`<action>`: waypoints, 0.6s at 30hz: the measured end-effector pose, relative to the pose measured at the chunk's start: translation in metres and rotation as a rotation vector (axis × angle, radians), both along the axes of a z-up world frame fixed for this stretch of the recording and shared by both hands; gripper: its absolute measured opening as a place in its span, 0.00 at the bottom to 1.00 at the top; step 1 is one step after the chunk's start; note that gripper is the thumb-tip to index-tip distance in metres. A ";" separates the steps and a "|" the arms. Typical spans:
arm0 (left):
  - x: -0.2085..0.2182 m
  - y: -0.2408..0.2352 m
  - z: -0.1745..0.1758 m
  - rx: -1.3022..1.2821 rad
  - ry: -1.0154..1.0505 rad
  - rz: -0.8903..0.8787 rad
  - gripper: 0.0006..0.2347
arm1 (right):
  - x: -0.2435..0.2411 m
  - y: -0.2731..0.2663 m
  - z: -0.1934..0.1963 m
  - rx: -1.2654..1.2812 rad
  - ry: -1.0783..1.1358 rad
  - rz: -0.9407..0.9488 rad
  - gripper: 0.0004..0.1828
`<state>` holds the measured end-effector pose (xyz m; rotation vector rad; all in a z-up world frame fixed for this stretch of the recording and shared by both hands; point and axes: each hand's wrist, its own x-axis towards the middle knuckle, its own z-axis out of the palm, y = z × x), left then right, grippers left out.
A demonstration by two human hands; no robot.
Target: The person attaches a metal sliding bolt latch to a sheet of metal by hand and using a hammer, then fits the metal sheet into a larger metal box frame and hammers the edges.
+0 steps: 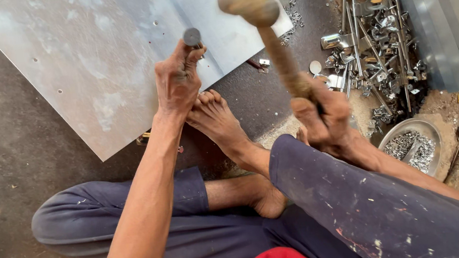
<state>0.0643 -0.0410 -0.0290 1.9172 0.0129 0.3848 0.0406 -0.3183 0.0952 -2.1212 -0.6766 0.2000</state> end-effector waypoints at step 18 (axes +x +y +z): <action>-0.013 -0.005 0.010 0.216 0.013 -0.017 0.06 | -0.018 -0.018 0.028 -0.022 -0.032 -0.088 0.25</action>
